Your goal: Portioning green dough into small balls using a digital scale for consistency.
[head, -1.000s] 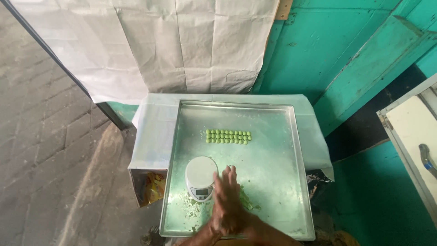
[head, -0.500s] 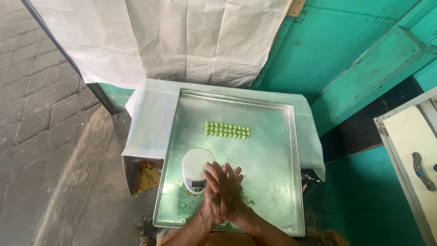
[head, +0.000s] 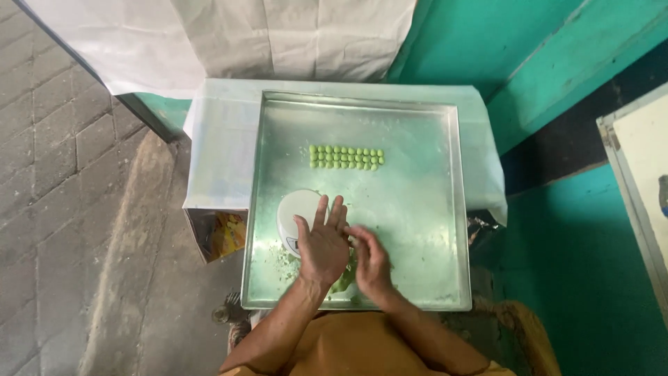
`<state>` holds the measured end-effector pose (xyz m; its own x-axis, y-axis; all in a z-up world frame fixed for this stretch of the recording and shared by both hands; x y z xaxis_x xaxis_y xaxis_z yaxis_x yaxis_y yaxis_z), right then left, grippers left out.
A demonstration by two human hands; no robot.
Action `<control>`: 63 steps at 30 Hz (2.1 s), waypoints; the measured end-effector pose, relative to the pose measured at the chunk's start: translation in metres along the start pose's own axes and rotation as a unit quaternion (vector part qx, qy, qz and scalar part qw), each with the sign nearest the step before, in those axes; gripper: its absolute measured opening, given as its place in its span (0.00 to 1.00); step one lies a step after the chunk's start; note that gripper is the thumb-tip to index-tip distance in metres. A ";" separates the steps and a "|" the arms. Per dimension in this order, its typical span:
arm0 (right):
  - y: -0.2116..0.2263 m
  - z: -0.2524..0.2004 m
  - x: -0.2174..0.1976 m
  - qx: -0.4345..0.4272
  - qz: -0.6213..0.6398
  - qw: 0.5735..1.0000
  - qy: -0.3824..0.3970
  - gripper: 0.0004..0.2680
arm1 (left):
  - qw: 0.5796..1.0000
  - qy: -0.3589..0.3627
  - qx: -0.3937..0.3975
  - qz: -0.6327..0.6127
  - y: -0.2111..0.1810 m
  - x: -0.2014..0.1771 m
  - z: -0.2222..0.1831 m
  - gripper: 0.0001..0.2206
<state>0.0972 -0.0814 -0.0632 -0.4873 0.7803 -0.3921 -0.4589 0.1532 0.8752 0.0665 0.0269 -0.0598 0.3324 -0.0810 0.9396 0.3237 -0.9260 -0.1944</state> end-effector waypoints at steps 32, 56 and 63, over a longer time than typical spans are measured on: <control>-0.159 0.138 -0.059 0.198 -0.175 0.958 -0.108 0.09 | 0.982 -0.017 0.092 0.162 -0.008 -0.097 -0.032 0.32; -0.191 0.151 -0.050 -0.068 -0.328 0.933 -0.133 0.04 | 0.980 -0.016 0.103 0.170 -0.011 -0.100 -0.029 0.32; -0.200 0.142 -0.046 -0.085 -0.362 0.918 -0.136 0.07 | 0.977 -0.009 0.106 0.186 -0.008 -0.100 -0.029 0.31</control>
<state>0.3166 -0.0620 -0.1802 0.1837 0.6378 -0.7479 -0.7104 0.6120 0.3475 0.0047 0.0321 -0.1444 0.4773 -0.3881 0.7884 0.3537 -0.7365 -0.5767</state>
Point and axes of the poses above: each hand's wrist, its own z-axis towards the middle knuckle, its own x-axis out of the palm, y = z × x, the point moved 5 cm from there along z, towards the middle knuckle, and after that the axes turned 4 degrees about -z, right-handed, at the moved point
